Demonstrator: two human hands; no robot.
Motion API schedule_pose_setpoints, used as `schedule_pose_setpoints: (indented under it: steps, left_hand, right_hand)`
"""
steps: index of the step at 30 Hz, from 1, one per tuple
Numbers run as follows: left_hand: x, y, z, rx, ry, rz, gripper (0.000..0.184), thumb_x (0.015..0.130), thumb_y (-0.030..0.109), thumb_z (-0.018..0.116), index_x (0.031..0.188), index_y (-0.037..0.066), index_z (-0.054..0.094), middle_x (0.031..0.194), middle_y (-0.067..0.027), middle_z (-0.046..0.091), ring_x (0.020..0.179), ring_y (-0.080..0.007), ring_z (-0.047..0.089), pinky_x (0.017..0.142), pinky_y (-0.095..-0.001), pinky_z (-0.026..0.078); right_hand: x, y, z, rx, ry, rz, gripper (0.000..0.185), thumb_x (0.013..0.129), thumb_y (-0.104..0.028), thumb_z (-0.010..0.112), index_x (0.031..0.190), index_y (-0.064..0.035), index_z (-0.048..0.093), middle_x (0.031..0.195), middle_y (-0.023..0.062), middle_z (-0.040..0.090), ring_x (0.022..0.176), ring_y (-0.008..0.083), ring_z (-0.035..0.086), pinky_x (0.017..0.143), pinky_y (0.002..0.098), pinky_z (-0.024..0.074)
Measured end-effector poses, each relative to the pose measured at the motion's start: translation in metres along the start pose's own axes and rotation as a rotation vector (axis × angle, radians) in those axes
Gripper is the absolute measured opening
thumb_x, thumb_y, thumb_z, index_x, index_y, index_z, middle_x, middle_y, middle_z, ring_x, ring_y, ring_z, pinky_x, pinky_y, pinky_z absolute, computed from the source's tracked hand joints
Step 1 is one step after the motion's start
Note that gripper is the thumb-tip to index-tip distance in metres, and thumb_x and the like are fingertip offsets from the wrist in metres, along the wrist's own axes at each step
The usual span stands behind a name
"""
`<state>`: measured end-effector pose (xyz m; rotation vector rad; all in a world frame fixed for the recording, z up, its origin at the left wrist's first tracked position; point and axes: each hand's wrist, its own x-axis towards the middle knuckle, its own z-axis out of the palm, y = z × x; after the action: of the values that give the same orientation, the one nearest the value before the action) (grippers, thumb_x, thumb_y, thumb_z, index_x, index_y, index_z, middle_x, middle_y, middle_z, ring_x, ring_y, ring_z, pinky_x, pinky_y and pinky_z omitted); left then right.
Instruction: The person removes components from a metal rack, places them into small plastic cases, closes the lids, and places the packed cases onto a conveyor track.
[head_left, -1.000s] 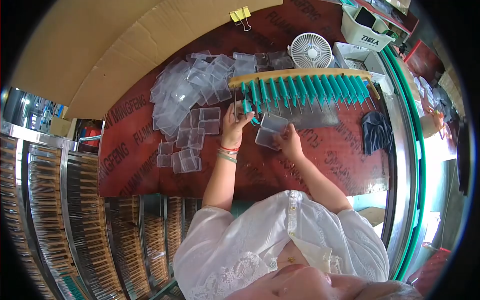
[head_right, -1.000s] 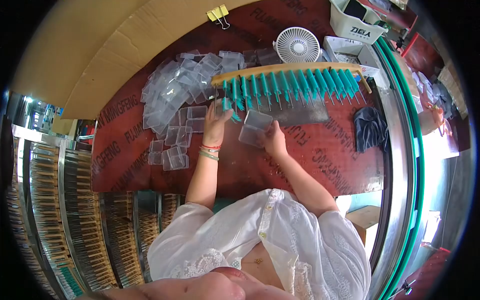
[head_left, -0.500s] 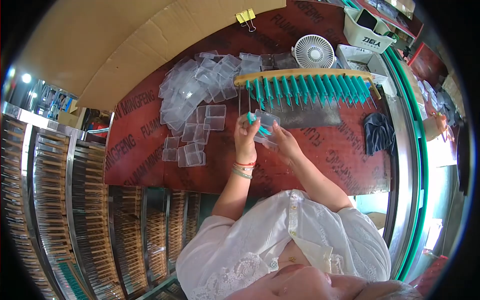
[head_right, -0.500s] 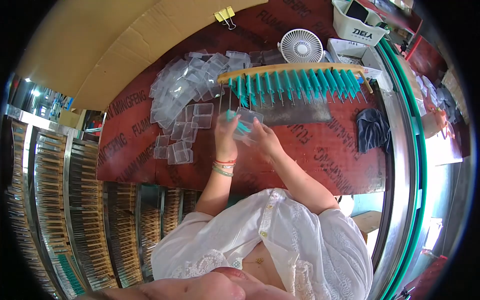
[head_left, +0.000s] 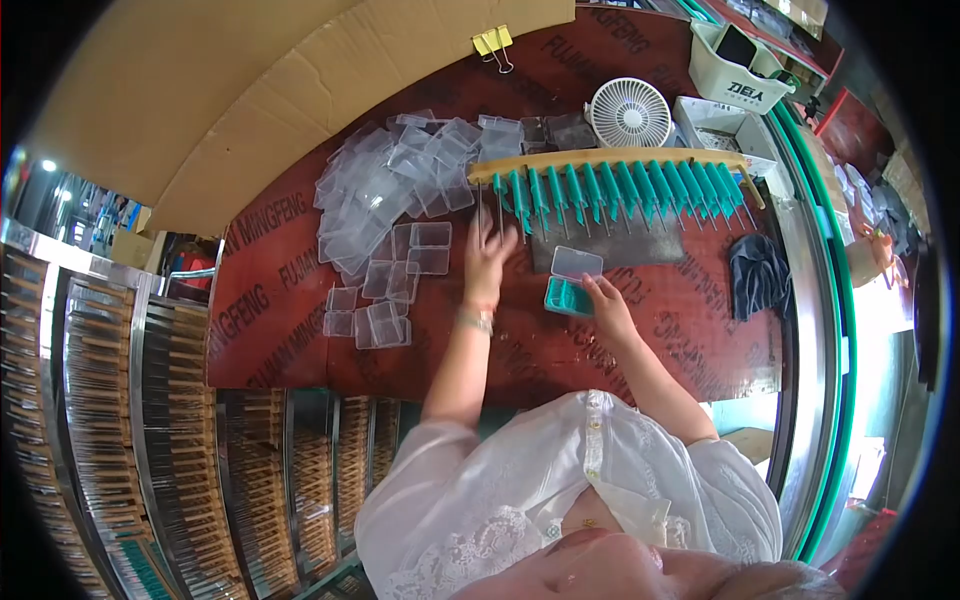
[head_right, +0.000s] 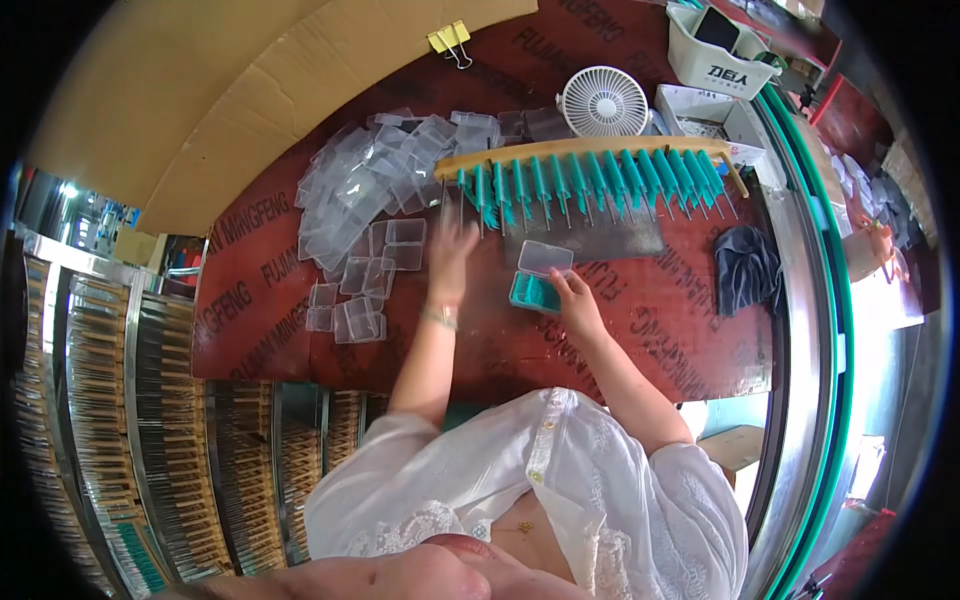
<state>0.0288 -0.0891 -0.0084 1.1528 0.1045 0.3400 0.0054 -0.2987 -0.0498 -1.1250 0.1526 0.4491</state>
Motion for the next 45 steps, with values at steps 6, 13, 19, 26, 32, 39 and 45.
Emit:
schedule_pose_setpoints:
  steps: [6, 13, 19, 26, 32, 39, 45]
  left_hand:
    - [0.069, -0.027, -0.012, 0.164, -0.086, 0.347, 0.036, 0.092, 0.017, 0.065, 0.122, -0.001, 0.058, 0.114, -0.0037, 0.062, 0.105, -0.0121, 0.057, 0.092, -0.0271, 0.044]
    - [-0.035, 0.01, -0.015, 0.24, 0.004, 0.076, 0.028, 0.084, 0.024, 0.074, 0.102, 0.007, 0.064, 0.101, -0.0027, 0.063, 0.092, -0.0133, 0.059, 0.078, -0.0281, 0.047]
    - [-0.064, 0.021, 0.039, 1.251, -0.602, 0.527, 0.028, 0.063, 0.021, 0.079, 0.087, 0.012, 0.067, 0.088, -0.0002, 0.058, 0.096, -0.024, 0.051, 0.083, -0.0416, 0.036]
    - [-0.071, -0.038, 0.018, 0.495, -0.095, 0.15, 0.071, 0.087, 0.049, 0.064, 0.142, 0.008, 0.042, 0.133, -0.0121, 0.05, 0.118, -0.0225, 0.05, 0.105, -0.0423, 0.034]
    - [-0.075, -0.03, 0.019, 0.034, -0.287, -0.19, 0.051, 0.086, 0.017, 0.074, 0.129, 0.004, 0.051, 0.124, -0.0093, 0.055, 0.11, -0.0137, 0.055, 0.091, -0.0292, 0.046]
    - [-0.066, -0.006, 0.015, 0.383, -0.269, -0.086, 0.023, 0.088, 0.016, 0.072, 0.105, 0.002, 0.065, 0.096, -0.0033, 0.068, 0.088, -0.0083, 0.062, 0.078, -0.0238, 0.05]
    - [-0.046, 0.016, 0.003, 0.979, -0.251, 0.45, 0.043, 0.08, 0.03, 0.077, 0.111, 0.003, 0.063, 0.109, -0.0146, 0.065, 0.102, -0.0255, 0.062, 0.089, -0.0386, 0.048]
  right_hand:
    - [0.003, -0.004, -0.008, 0.084, -0.026, 0.009, 0.025, 0.099, -0.027, 0.057, 0.107, -0.0045, 0.059, 0.097, 0.0008, 0.062, 0.088, 0.0097, 0.06, 0.076, 0.0286, 0.0517]
    - [0.007, -0.002, -0.008, -0.1, 0.048, -0.072, 0.036, 0.097, -0.036, 0.058, 0.104, -0.0012, 0.063, 0.093, 0.0, 0.062, 0.083, 0.0072, 0.055, 0.075, 0.025, 0.0458]
    - [0.013, 0.007, -0.004, -0.233, -0.027, -0.018, 0.04, 0.1, -0.036, 0.053, 0.112, 0.0006, 0.06, 0.099, 0.004, 0.063, 0.089, 0.01, 0.056, 0.078, 0.0266, 0.0459]
    - [-0.025, -0.026, 0.024, 0.046, -0.248, 0.054, 0.04, 0.099, -0.018, 0.055, 0.134, -0.0056, 0.04, 0.109, 0.0102, 0.061, 0.104, 0.016, 0.056, 0.081, 0.03, 0.0503]
    - [-0.012, -0.018, 0.009, -0.666, -0.193, -0.229, 0.035, 0.084, -0.006, 0.072, 0.105, -0.0018, 0.045, 0.1, 0.0122, 0.063, 0.07, 0.0149, 0.067, 0.054, 0.0271, 0.0532]
    - [-0.004, -0.019, 0.007, -0.298, -0.325, -0.161, 0.027, 0.093, -0.011, 0.063, 0.109, 0.0008, 0.045, 0.101, 0.011, 0.064, 0.08, 0.016, 0.068, 0.056, 0.0265, 0.0566]
    - [-0.014, -0.001, -0.038, -0.732, -0.023, -0.49, 0.032, 0.091, -0.01, 0.065, 0.118, -0.0001, 0.049, 0.103, 0.009, 0.063, 0.086, 0.0153, 0.064, 0.069, 0.027, 0.053]
